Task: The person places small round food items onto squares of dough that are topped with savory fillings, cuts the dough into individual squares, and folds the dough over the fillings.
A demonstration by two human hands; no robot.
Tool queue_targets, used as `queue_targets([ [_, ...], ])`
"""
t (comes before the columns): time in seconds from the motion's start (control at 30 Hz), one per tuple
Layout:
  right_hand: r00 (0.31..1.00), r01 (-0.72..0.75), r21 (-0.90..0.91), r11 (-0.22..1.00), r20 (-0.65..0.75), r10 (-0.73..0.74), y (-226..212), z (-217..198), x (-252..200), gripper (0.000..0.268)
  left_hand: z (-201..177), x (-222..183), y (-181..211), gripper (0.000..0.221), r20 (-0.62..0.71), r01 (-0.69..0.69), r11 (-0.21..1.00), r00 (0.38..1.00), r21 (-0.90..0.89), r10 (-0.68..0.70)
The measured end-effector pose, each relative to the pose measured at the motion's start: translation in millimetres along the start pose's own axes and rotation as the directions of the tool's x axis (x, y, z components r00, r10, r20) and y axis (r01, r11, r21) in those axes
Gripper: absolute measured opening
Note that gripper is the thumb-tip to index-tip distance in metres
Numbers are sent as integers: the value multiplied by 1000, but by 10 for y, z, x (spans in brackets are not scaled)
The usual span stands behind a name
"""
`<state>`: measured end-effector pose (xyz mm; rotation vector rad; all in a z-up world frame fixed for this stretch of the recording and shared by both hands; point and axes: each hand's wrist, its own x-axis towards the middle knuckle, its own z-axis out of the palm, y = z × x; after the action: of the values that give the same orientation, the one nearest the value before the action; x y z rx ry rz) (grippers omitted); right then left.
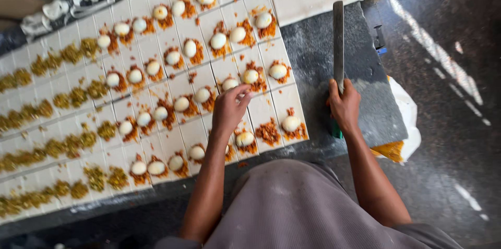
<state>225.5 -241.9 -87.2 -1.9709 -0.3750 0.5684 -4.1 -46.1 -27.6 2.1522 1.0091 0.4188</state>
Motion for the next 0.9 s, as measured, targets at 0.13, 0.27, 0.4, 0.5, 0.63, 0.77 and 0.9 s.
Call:
queue_targets([
  [0.13,998,52,43,998,37,-53,65,-2,-19,32,289,-317,287,25,151,-166,982,972,-85,177],
  [0.27,993,99,25,995,59,-100,144,4,1,31,592,-568,378,28,298,-281,959,918,26,260],
  [0.4,989,131,51,990,67,-134,231,22,47,31,857,-604,272,29,363,-362,920,886,148,290],
  [0.5,987,143,49,989,63,-146,283,14,54,31,916,-699,204,26,335,-371,906,896,201,292],
  [0.63,986,149,40,988,69,-151,319,23,79,31,982,-773,140,25,310,-338,927,909,164,277],
  [0.77,984,153,41,987,83,-156,324,16,74,31,956,-758,57,23,311,-225,974,925,-10,217],
  [0.9,982,164,61,985,85,-169,331,19,75,29,624,-730,-48,27,143,-160,987,976,-32,163],
])
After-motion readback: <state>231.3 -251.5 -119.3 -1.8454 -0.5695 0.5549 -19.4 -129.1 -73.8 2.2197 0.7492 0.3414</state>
